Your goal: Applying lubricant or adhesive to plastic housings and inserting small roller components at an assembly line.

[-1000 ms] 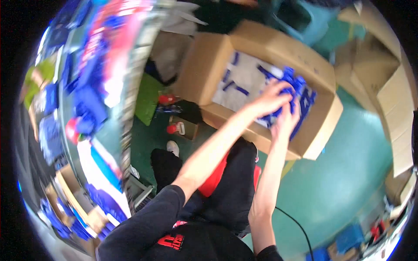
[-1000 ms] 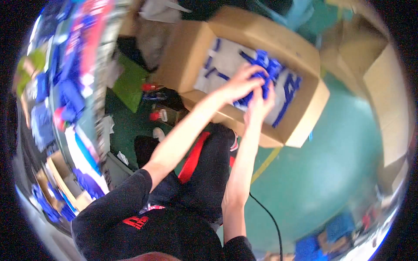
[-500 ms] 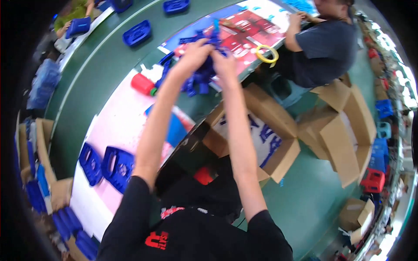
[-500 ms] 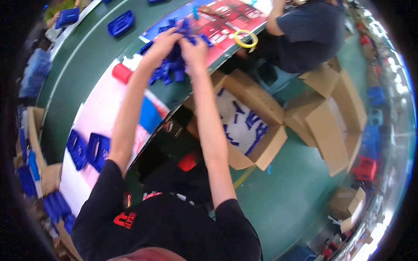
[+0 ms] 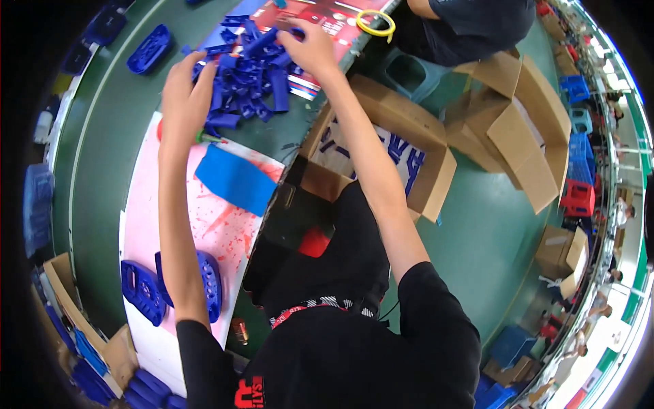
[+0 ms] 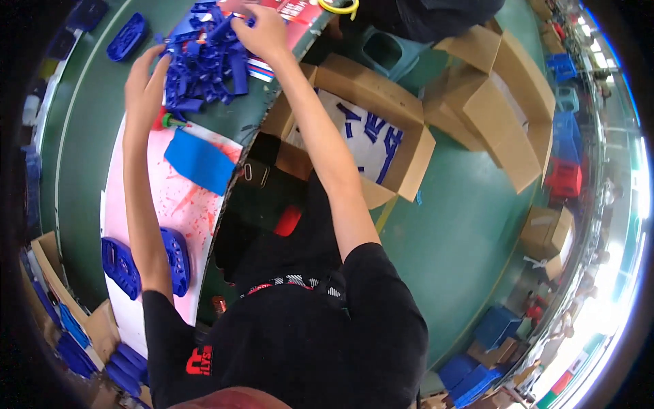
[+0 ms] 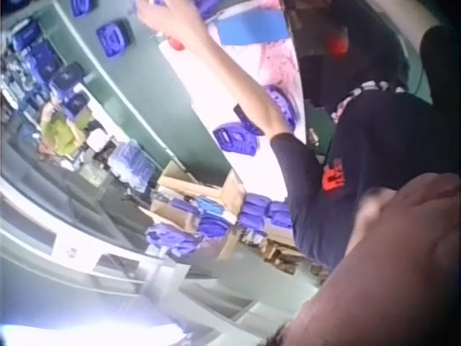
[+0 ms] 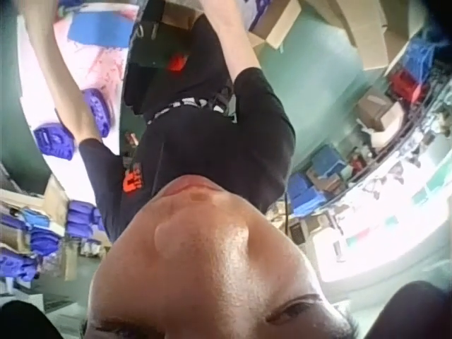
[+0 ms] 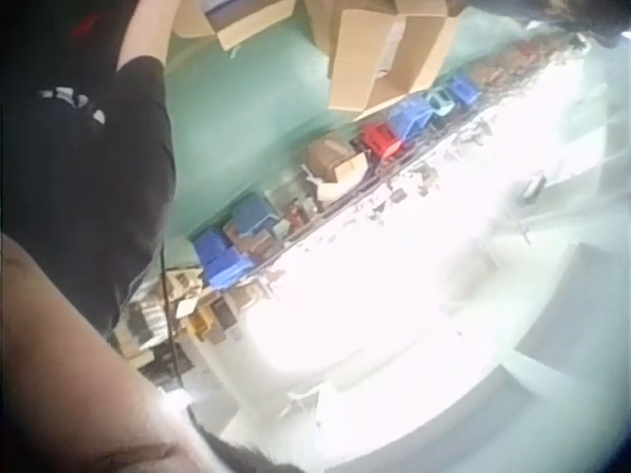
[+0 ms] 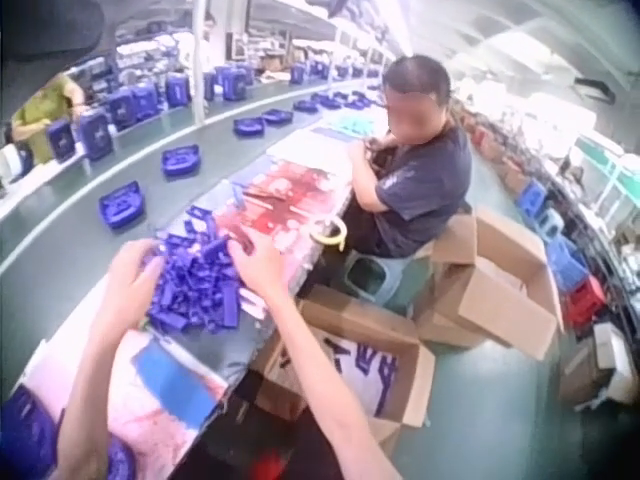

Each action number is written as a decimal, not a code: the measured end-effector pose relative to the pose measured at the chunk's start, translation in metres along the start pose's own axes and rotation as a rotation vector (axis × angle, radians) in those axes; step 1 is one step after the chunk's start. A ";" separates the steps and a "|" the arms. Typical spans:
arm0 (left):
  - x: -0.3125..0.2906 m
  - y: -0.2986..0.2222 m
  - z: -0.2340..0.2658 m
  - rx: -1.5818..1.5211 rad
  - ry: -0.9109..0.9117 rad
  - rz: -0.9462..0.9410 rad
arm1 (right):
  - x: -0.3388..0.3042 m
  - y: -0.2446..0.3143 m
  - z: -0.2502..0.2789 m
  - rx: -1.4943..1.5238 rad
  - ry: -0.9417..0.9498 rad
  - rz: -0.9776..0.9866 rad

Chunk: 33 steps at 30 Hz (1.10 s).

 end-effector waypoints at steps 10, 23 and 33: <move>-0.273 -0.158 -0.159 -0.448 0.612 0.084 | -0.390 -0.456 0.204 0.100 -0.535 -0.989; -0.510 0.033 -0.227 -0.055 0.931 1.107 | -0.457 -0.610 0.136 -0.808 0.549 -0.696; -0.486 0.018 -0.257 -0.311 0.887 1.163 | -0.436 -0.626 0.165 -0.611 0.718 -0.641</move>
Point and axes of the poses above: each hand's wrist, its own x-axis towards the middle knuckle, its own z-axis out of the back of the hand, y = z × x, the point moved 7 cm from there along x, towards the middle knuckle, and after that the axes turned 6 degrees about -z, right-handed, at the moved point
